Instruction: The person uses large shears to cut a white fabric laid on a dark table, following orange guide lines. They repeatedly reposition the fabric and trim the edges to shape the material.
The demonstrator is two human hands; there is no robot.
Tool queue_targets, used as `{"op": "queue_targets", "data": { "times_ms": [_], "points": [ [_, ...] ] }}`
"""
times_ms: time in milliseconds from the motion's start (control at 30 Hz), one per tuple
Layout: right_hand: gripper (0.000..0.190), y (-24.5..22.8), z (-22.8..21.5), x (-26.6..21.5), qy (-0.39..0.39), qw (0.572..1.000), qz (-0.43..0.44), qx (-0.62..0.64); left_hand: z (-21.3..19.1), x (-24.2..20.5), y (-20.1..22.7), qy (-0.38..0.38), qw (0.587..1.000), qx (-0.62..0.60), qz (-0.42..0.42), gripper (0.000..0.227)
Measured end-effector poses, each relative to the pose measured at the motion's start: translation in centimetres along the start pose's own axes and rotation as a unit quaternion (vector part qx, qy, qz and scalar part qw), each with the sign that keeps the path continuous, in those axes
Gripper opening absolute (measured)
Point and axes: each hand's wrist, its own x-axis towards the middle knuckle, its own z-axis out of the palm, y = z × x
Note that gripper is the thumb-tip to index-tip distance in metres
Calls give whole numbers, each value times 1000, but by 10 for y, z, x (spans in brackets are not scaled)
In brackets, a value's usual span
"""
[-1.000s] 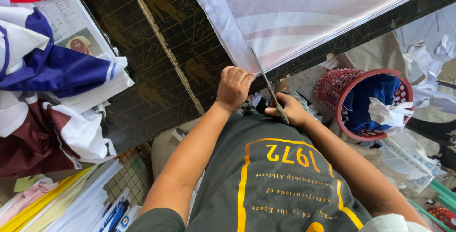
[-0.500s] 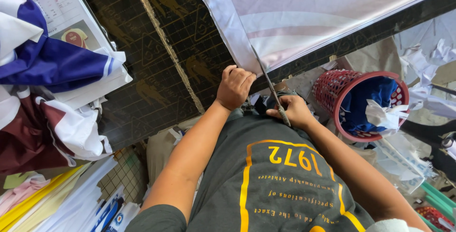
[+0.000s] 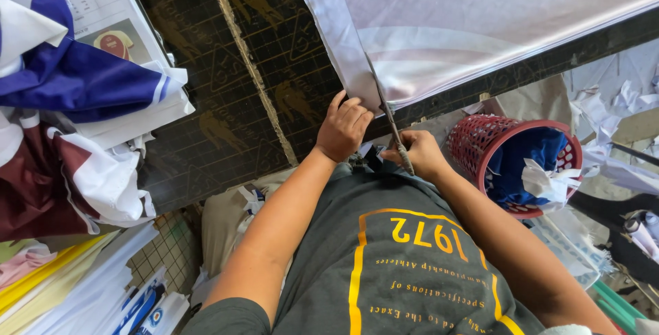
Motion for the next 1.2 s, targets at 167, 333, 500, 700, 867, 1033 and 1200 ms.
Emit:
{"op": "queue_targets", "data": {
  "times_ms": [167, 333, 500, 700, 867, 1033, 1200],
  "points": [
    [34, -2, -2, 12, -21, 999, 18, 35, -8, 3, 4, 0, 1000, 8, -3, 20],
    [32, -17, 0, 28, -22, 994, 1, 111, 2, -5, -1, -3, 1000, 18, 4, 15],
    [29, -30, -2, 20, -12, 996, -4, 83, 5, -4, 0, 2, 1000, 2, -5, 19],
    [29, -23, 3, 43, -20, 992, -5, 123, 8, -8, -1, -8, 1000, -9, -19, 13],
    [29, -41, 5, 48, -8, 992, -18, 127, 6, -7, -2, -9, 1000, -4, -15, 13],
    [27, -63, 0, 41, 3, 989, -17, 147, 10, -8, -2, -4, 1000, -3, -16, 17],
    [29, -72, 2, 65, -5, 980, 5, 201, 0, 2, 1, 0, 1000, 3, -23, 16]
  ]
}}
